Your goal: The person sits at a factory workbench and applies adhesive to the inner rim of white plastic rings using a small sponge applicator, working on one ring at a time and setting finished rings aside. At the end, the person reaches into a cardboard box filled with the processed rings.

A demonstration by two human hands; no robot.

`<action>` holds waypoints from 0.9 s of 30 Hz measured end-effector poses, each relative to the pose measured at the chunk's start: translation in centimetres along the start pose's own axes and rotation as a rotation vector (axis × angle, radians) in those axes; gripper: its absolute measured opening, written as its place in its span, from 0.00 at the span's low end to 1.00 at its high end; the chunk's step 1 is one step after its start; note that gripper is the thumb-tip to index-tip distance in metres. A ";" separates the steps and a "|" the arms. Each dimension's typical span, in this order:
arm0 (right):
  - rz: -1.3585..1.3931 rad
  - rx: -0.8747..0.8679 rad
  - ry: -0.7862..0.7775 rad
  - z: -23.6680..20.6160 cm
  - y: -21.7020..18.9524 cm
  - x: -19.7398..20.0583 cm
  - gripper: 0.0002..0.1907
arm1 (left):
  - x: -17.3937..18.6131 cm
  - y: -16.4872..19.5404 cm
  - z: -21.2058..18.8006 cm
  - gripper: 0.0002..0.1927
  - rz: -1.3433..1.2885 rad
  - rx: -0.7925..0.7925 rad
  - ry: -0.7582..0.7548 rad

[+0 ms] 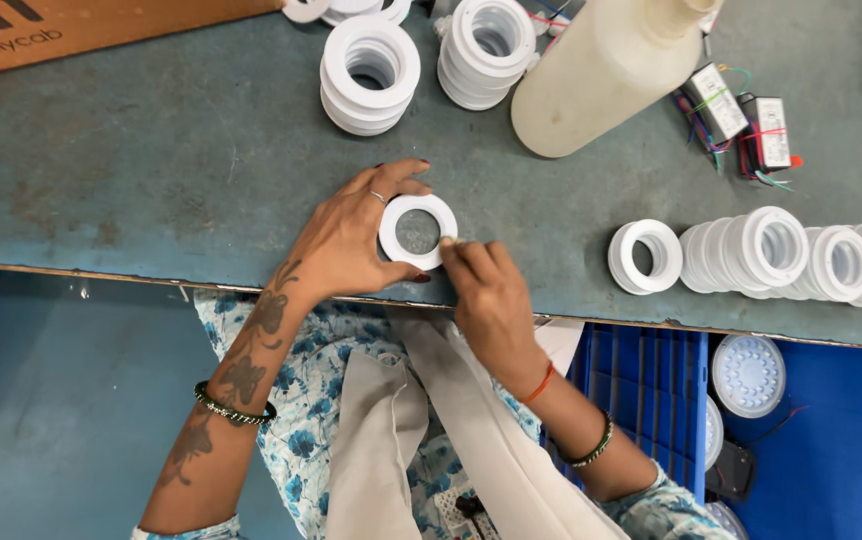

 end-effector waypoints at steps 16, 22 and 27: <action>0.031 0.056 0.073 1.5 2.7 5.0 0.26 | 0.0 -0.4 0.2 0.69 0.117 -0.123 -0.123; 0.091 0.191 -0.025 4.1 3.8 1.1 0.25 | 0.2 0.1 -0.1 0.65 0.107 -0.098 -0.066; 0.116 0.160 -0.039 3.4 4.4 0.2 0.25 | 0.4 0.0 0.1 0.62 0.086 -0.060 -0.056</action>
Point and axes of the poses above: each hand's wrist, its own z-axis towards the middle knuckle, its own x-axis out of the back of the hand, y = z × x, the point moved 6 cm from there along z, towards the middle knuckle, and after that the axes turned 15 degrees about x, right-handed, at the moved point
